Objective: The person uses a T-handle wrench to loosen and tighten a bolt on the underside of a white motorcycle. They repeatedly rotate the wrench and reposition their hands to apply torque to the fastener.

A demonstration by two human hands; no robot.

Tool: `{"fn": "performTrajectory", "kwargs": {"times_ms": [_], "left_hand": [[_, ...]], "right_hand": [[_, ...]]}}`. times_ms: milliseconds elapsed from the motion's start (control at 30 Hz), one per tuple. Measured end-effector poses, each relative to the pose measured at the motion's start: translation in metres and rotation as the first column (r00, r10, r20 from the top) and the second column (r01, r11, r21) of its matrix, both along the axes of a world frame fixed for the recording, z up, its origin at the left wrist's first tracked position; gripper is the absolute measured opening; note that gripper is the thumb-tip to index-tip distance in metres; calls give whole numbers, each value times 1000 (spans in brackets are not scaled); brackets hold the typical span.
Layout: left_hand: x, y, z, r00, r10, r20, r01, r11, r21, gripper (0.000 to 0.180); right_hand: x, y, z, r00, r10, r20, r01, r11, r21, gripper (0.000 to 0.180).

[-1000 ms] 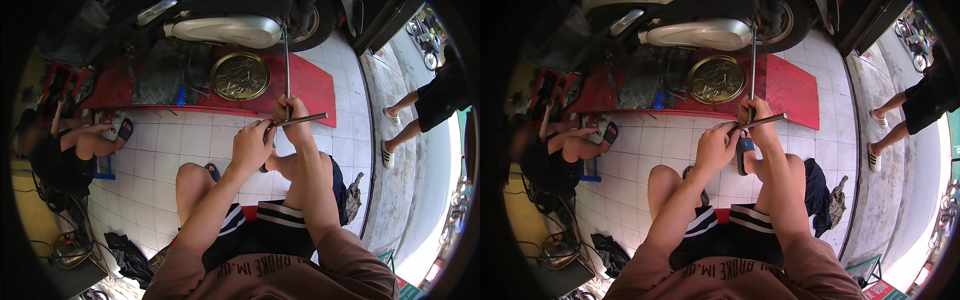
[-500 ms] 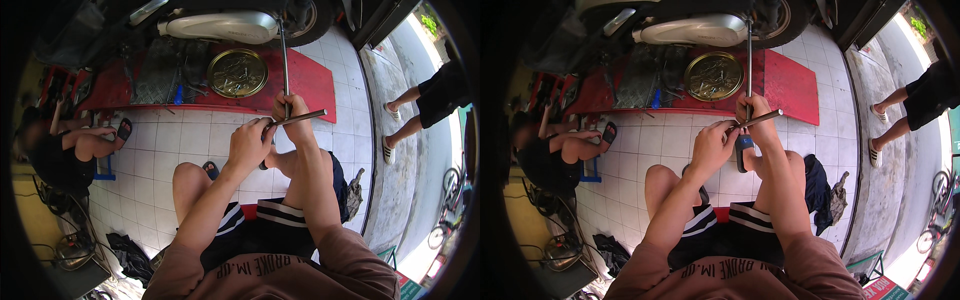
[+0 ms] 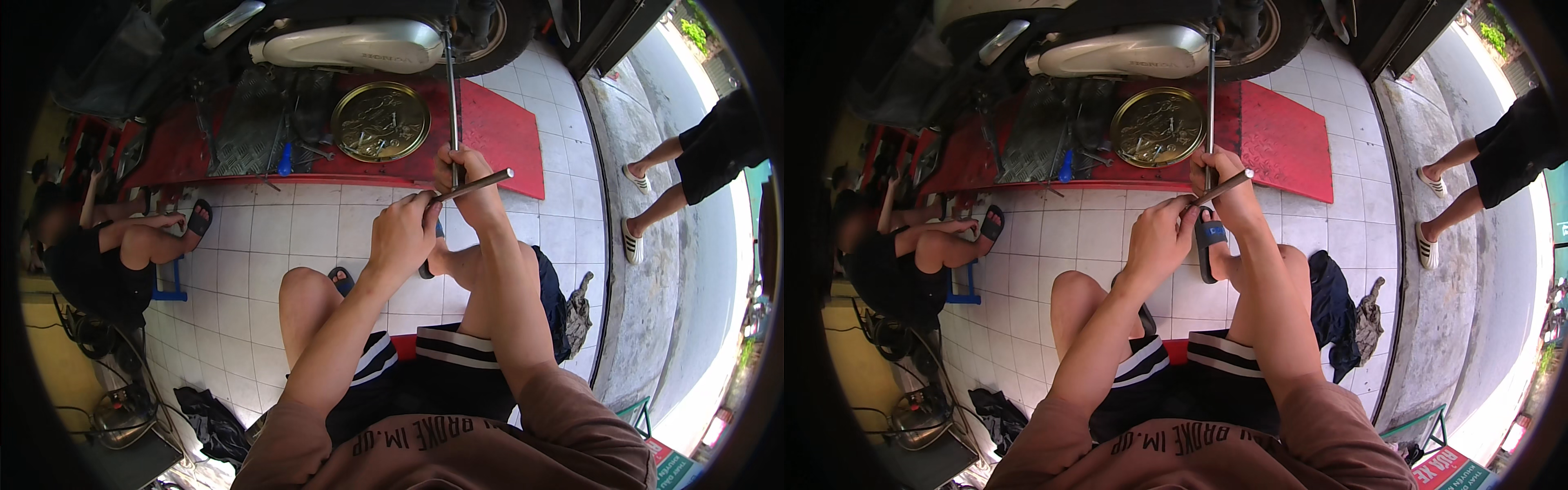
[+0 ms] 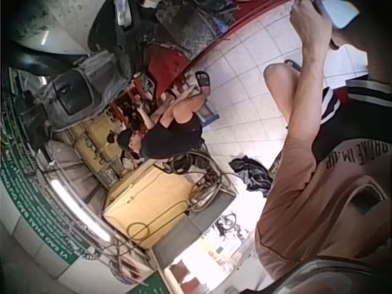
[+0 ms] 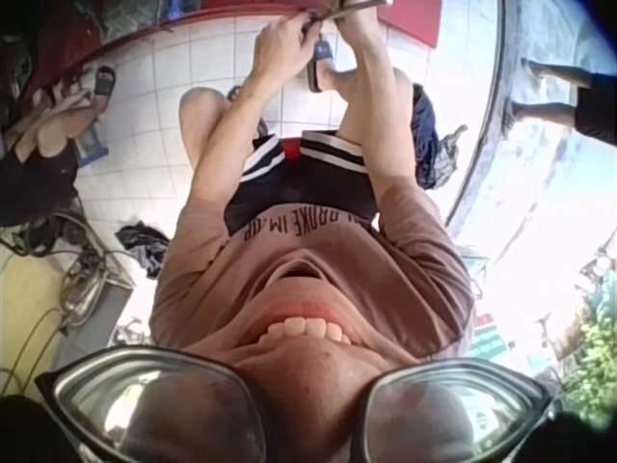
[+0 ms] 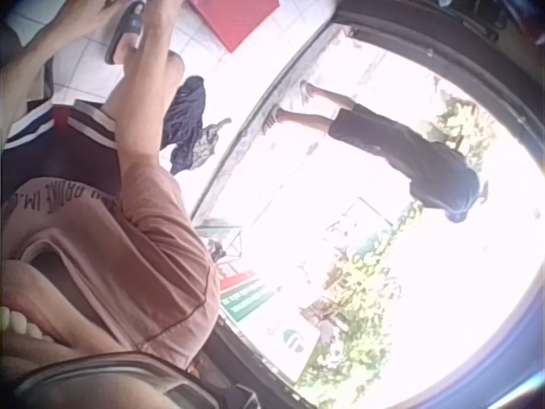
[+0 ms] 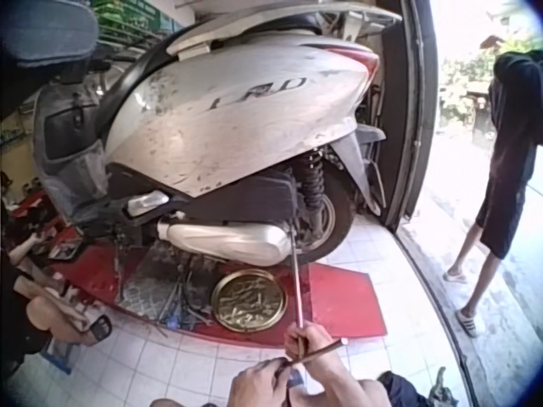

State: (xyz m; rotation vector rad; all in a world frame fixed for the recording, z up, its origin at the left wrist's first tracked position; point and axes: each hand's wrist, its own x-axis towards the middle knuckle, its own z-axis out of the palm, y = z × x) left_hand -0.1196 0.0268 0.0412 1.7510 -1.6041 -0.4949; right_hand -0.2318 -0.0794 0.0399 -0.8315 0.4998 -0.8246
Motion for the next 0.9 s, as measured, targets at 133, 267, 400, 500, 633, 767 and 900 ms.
{"fn": "performTrajectory", "kwargs": {"times_ms": [133, 267, 400, 500, 633, 767, 900], "left_hand": [[-2, -1, -7, 999, 31, -32, -28, 997, 77, 20], [-9, -7, -7, 975, -119, -187, 107, 991, -74, 17], [-17, -11, 11, 972, -197, -128, 128, 900, -418, 28], [-13, 4, 29, 994, -25, -104, -1, 971, -240, 51], [-30, 17, 18, 921, 184, -343, -248, 956, -154, 84], [-52, 30, 10, 914, 74, -399, -100, 994, -46, 77], [-35, 26, 21, 972, -97, -216, 58, 982, -180, 66]], "right_hand": [[3, -7, -1, 985, 161, -54, -164, 985, -58, 18], [-3, -41, -7, 871, 484, 82, -469, 870, -154, 30], [3, -56, -22, 862, 486, 144, -457, 868, -192, 35], [8, -48, -12, 883, 441, 162, -420, 895, -149, 30], [16, -50, -15, 874, 452, 182, -431, 891, -141, 32], [13, -48, -13, 895, 388, 218, -370, 921, -121, 27], [17, -51, -15, 850, 418, 320, -386, 908, -161, 28]]}}
